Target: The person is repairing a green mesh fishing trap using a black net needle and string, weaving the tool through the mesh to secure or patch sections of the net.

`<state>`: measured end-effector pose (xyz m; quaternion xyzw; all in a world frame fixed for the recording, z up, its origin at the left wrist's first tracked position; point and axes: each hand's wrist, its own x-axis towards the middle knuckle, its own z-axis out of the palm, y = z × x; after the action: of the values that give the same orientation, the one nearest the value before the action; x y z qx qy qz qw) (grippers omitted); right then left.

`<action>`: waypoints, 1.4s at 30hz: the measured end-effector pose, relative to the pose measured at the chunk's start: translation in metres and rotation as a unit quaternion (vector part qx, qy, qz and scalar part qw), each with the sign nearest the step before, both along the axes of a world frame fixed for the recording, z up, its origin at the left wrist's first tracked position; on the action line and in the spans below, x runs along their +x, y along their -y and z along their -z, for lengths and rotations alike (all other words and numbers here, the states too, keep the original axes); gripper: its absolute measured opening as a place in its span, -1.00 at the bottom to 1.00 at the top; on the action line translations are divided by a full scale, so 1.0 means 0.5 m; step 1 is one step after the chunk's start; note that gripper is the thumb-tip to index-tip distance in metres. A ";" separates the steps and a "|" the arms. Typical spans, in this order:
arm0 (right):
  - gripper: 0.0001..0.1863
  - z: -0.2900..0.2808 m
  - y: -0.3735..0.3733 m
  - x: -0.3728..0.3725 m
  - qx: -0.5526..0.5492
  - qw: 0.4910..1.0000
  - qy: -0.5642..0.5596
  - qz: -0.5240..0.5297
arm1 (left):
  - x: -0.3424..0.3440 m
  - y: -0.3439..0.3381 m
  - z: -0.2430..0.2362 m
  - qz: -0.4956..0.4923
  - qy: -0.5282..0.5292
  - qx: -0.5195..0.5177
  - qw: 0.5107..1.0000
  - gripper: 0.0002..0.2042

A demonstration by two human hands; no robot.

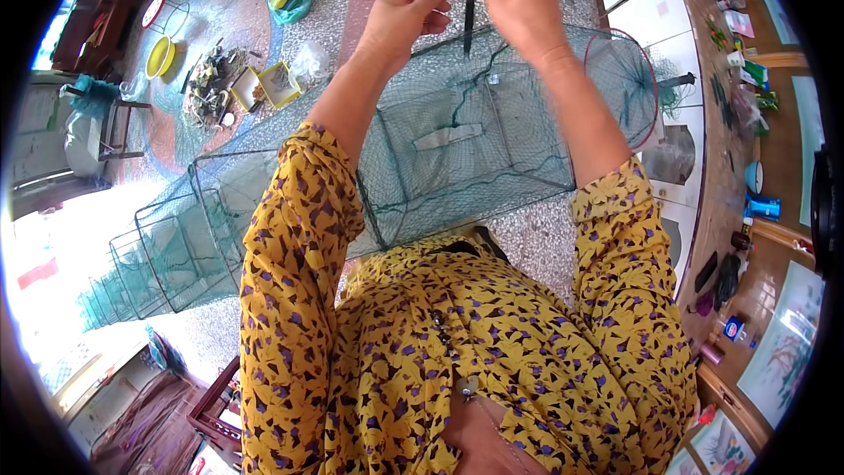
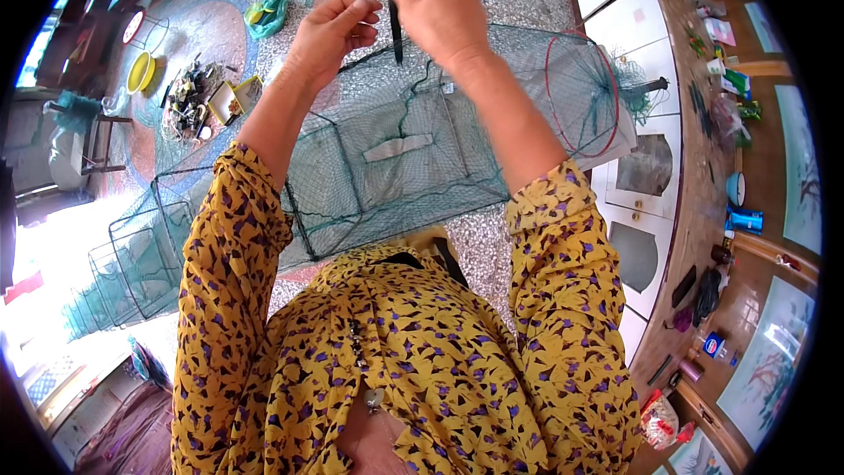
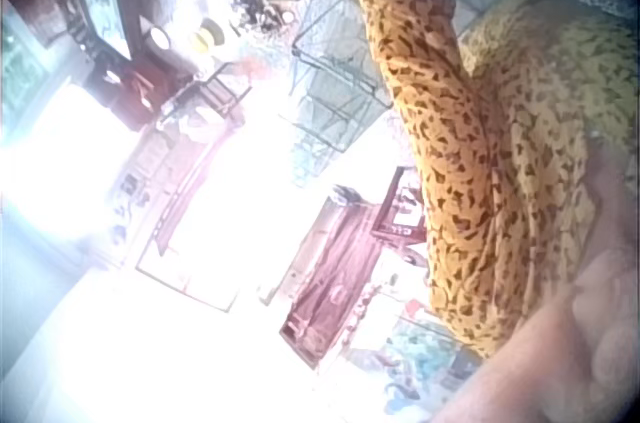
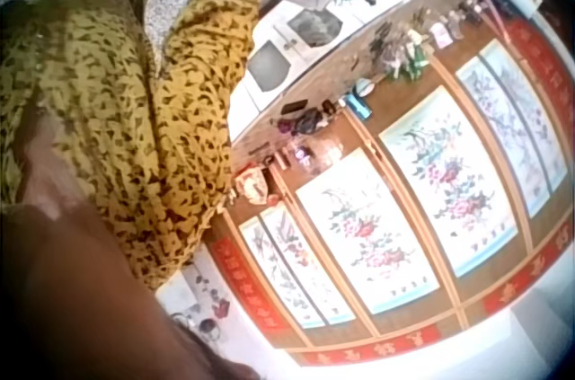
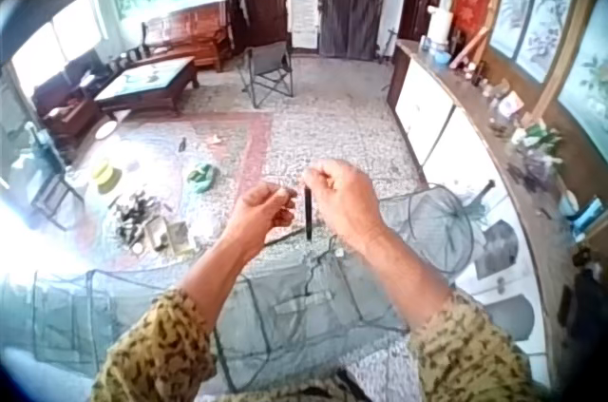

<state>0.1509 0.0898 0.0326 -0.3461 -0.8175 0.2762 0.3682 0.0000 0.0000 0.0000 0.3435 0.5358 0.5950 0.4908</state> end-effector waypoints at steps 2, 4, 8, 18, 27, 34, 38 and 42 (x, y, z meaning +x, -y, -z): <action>-0.82 -0.080 -0.005 0.021 -0.173 0.973 -0.149 -0.017 | 0.011 0.001 -0.008 0.000 -0.072 0.003 0.997 -0.77; -0.80 -0.140 -0.021 0.049 -0.156 0.940 -0.300 -0.052 | 0.039 0.000 0.008 0.009 -0.076 0.008 0.997 -0.78; -0.81 -0.141 -0.050 0.051 -0.172 0.928 -0.321 -0.075 | 0.035 0.002 -0.033 0.083 -0.232 0.025 0.969 -0.78; -0.72 -0.177 -0.036 0.241 -0.089 0.959 0.236 -0.128 | 0.031 0.005 -0.021 0.100 -0.188 0.058 0.975 -0.78; -0.77 -0.123 -0.082 0.277 -0.133 0.989 -0.060 0.013 | 0.021 -0.019 -0.016 0.102 -0.125 0.050 0.986 -0.80; -0.84 -0.113 0.084 0.163 0.038 0.966 0.236 -0.099 | 0.015 -0.041 -0.038 0.058 -0.117 -0.043 0.990 -0.80; -0.84 -0.060 0.095 0.133 0.062 0.954 0.284 -0.067 | 0.019 -0.045 -0.040 0.048 -0.043 -0.073 0.995 -0.83; -0.83 -0.032 0.094 0.118 0.114 0.946 0.300 -0.039 | 0.023 -0.043 -0.019 0.028 0.005 -0.075 0.997 -0.84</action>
<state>0.2100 0.0426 0.0486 -0.3371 -0.9289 0.0786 0.1316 0.0114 0.0215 0.0097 0.3170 0.5667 0.5410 0.5344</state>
